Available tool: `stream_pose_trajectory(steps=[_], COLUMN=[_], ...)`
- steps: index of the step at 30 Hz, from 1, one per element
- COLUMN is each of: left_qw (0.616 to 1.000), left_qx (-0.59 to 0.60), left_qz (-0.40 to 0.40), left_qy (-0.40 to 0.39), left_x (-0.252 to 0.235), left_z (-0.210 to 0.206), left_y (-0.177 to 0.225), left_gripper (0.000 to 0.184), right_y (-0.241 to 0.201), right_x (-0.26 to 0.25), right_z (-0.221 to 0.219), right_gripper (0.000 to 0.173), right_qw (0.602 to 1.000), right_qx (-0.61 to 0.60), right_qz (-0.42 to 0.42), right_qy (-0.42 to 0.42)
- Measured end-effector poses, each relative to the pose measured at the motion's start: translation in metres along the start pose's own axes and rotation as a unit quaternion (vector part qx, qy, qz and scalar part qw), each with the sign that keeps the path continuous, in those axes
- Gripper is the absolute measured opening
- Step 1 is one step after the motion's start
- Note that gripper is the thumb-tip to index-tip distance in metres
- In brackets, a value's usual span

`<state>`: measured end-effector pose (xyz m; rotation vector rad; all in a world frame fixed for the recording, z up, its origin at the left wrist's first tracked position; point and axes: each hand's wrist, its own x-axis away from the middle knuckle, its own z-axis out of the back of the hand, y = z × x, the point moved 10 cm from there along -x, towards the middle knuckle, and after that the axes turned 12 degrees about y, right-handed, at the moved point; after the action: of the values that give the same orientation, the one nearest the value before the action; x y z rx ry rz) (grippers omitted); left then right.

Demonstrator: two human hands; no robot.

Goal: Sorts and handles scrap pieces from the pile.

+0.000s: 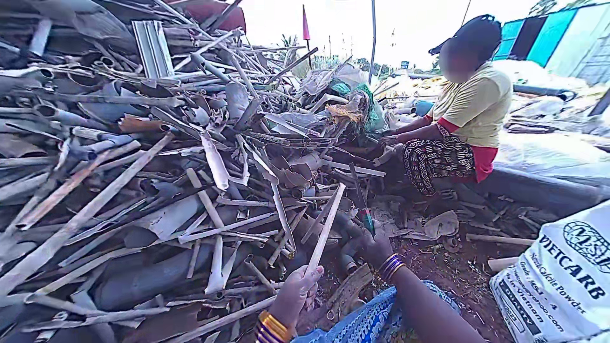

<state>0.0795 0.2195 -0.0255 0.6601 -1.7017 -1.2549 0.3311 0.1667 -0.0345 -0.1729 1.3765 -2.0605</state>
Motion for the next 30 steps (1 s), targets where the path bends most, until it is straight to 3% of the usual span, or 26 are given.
stream_pose_trajectory(steps=[2, 3, 6, 7, 9, 12, 14, 16, 18, 21, 22, 24, 28, 30], left_qw=[1.0, 1.0, 1.0, 1.0, 1.0, 0.997, 0.99, 0.976, 0.957, 0.925, 0.911, 0.866, 0.712, 0.676], left_qx=[0.017, 0.017, -0.005, -0.008, 0.002, 0.004, -0.029, -0.082, -0.147, -0.261, -0.314, -0.443, -0.696, -0.735], left_qz=[-0.014, -0.017, -0.005, 0.005, 0.014, -0.005, -0.021, -0.044, -0.071, -0.121, -0.126, -0.104, -0.033, -0.01], left_qy=[0.007, 0.005, -0.006, -0.009, -0.02, -0.08, -0.139, -0.198, -0.239, -0.247, -0.238, -0.207, -0.085, -0.055], left_x=[-0.011, -0.018, -0.035, -0.039, -0.044, -0.045, -0.041, -0.038, -0.036, -0.044, -0.052, -0.072, -0.103, -0.107], left_z=[0.001, 0.001, -0.003, -0.005, -0.008, -0.012, -0.014, -0.016, -0.015, -0.005, 0.001, 0.016, 0.049, 0.057], left_y=[-0.012, -0.019, -0.034, -0.034, -0.035, -0.032, -0.031, -0.036, -0.042, -0.046, -0.05, -0.067, -0.083, -0.084], left_gripper=[0.014, 0.012, 0.01, 0.011, 0.011, 0.01, 0.01, 0.01, 0.013, 0.023, 0.028, 0.034, 0.04, 0.043], right_y=[0.002, 0.009, 0.036, 0.039, 0.042, 0.057, 0.072, 0.08, 0.09, 0.092, 0.093, 0.082, 0.057, 0.038], right_x=[0.002, 0.001, 0.001, -0.002, -0.014, -0.037, -0.046, -0.054, -0.069, -0.077, -0.079, -0.079, -0.072, -0.057], right_z=[0.001, -0.006, -0.045, -0.05, -0.047, -0.032, -0.025, -0.018, -0.006, 0.022, 0.024, 0.017, 0.004, -0.001], right_gripper=[0.05, 0.052, 0.051, 0.049, 0.046, 0.034, 0.031, 0.039, 0.035, 0.021, 0.024, 0.033, 0.035, 0.035], right_qw=[0.999, 1.0, 0.98, 0.978, 0.986, 0.978, 0.924, 0.825, 0.749, 0.681, 0.669, 0.715, 0.838, 0.851], right_qx=[-0.016, 0.01, 0.121, 0.121, 0.074, -0.088, -0.24, -0.409, -0.525, -0.608, -0.628, -0.608, -0.484, -0.459], right_qz=[-0.005, -0.013, -0.043, -0.048, -0.081, -0.187, -0.292, -0.378, -0.382, -0.353, -0.349, -0.332, -0.242, -0.222], right_qy=[0.045, 0.026, -0.149, -0.163, -0.126, -0.023, 0.051, 0.099, 0.131, 0.204, 0.191, 0.091, -0.073, -0.127])
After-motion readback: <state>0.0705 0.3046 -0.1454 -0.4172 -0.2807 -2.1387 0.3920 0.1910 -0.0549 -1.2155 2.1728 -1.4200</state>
